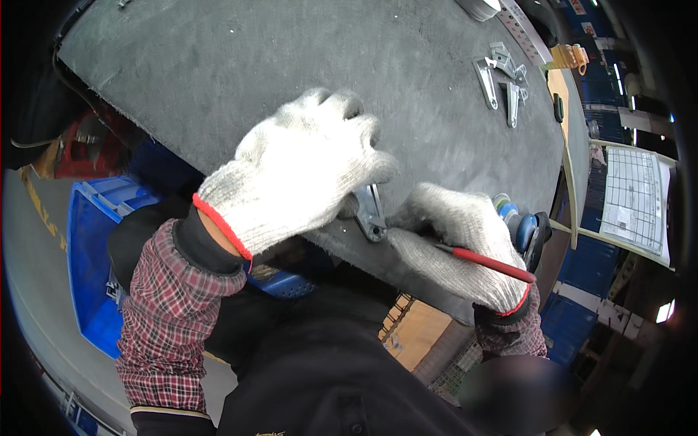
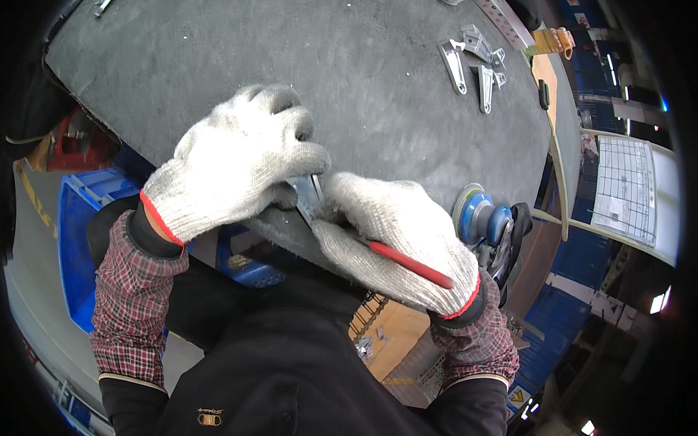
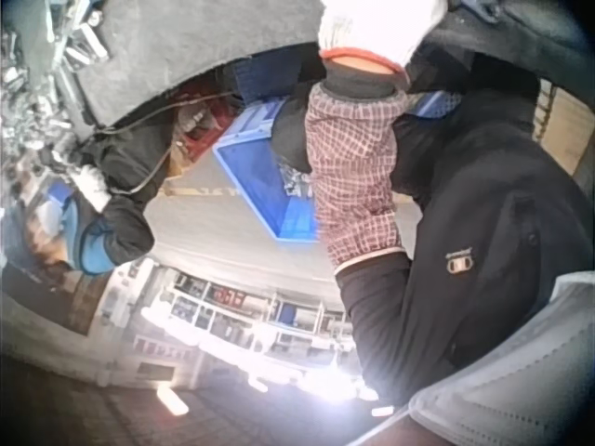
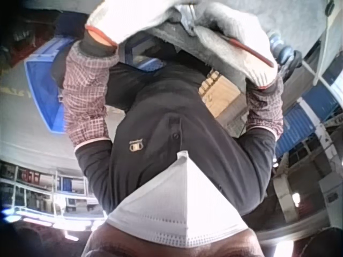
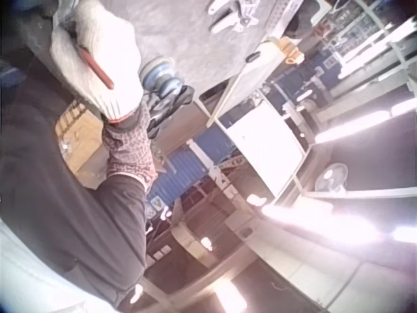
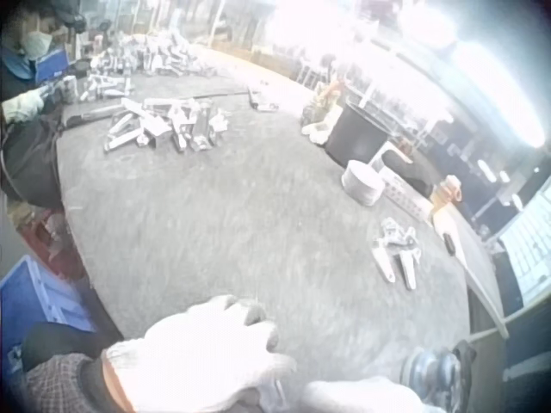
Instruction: Sanding and grinding small metal parts using a pneumatic sander.
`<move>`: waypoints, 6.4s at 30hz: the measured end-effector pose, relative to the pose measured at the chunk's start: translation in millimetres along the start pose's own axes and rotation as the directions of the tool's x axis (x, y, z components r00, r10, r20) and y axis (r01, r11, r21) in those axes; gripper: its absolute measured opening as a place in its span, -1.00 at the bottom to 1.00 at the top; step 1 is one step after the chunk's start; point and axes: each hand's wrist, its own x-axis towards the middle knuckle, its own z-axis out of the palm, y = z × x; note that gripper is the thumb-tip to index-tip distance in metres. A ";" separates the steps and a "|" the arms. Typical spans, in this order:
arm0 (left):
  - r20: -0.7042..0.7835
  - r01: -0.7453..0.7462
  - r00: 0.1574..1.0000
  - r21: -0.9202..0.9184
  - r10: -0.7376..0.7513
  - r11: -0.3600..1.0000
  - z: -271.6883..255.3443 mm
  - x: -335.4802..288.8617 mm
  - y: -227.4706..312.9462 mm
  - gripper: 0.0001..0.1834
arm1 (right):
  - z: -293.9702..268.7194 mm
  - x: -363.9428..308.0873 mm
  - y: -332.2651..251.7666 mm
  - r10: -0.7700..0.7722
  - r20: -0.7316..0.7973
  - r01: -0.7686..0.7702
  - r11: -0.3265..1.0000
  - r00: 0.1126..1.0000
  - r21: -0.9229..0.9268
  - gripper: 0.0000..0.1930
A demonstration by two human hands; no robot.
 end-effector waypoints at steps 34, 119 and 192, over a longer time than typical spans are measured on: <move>0.016 0.055 0.998 -0.066 -0.054 0.996 -3.1 6.6 -4.7 -0.30 | 20.7 14.2 20.3 -0.073 -0.187 0.097 0.987 0.980 0.126 -0.82; 0.000 0.034 0.999 -0.063 -0.034 0.997 -32.1 -5.5 -35.2 -0.45 | 49.4 -69.4 54.1 0.111 -0.442 0.057 0.935 0.890 0.349 -0.88; -0.125 -0.073 0.990 -0.088 0.062 0.993 -4.6 -6.0 -36.1 -0.51 | 10.1 17.4 -7.6 -0.016 -0.059 0.017 1.000 0.998 0.006 -0.79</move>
